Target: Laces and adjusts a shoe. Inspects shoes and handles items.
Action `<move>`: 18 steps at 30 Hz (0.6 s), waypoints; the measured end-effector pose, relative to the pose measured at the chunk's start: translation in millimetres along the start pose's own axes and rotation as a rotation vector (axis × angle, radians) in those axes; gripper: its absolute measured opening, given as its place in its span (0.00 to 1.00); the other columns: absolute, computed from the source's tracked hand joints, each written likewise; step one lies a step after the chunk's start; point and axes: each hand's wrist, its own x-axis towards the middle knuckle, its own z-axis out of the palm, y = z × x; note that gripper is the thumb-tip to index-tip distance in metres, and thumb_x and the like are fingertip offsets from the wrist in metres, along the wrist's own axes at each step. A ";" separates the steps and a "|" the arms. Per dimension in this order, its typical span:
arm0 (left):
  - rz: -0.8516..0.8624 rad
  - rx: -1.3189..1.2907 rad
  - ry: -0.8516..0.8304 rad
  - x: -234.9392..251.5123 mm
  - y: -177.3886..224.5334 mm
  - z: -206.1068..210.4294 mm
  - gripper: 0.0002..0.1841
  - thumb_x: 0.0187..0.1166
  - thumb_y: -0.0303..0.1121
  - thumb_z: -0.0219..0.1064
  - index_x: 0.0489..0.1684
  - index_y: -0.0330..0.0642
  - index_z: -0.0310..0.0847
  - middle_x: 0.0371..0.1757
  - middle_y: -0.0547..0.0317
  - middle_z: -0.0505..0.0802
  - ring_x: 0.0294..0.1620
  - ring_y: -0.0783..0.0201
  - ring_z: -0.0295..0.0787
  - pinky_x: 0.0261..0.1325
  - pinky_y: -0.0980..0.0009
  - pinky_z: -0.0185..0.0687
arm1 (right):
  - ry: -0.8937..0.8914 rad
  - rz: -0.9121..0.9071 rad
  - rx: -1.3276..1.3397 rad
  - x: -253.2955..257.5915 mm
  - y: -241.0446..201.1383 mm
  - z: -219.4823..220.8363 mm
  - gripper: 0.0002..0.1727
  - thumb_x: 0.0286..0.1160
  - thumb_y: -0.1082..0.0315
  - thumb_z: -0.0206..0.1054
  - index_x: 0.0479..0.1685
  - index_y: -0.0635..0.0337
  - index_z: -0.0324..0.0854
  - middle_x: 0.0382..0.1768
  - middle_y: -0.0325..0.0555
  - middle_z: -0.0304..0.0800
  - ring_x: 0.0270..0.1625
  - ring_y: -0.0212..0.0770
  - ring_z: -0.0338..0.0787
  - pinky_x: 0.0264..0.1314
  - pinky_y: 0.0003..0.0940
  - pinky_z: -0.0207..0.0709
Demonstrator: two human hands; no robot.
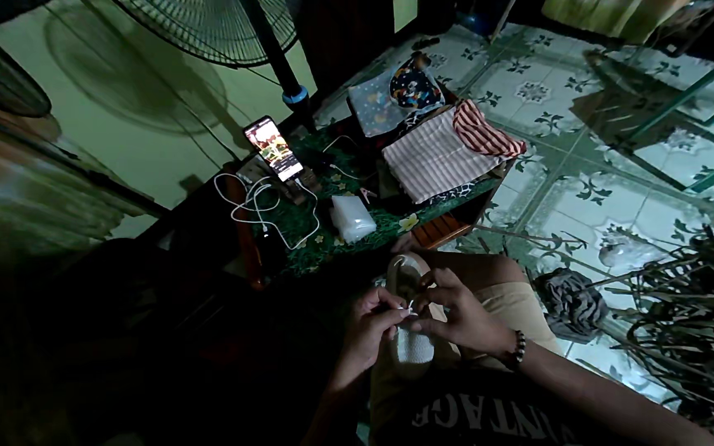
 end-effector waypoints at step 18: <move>0.167 0.099 0.350 11.6 -26.4 -3.4 0.03 0.73 0.19 0.70 0.36 0.33 0.81 0.37 0.52 0.94 0.19 0.69 0.83 0.21 0.76 0.80 | -0.170 0.035 -0.024 -29.1 1.2 -9.1 0.10 0.72 0.64 0.69 0.27 0.59 0.89 0.54 0.49 0.85 0.67 0.50 0.76 0.72 0.53 0.69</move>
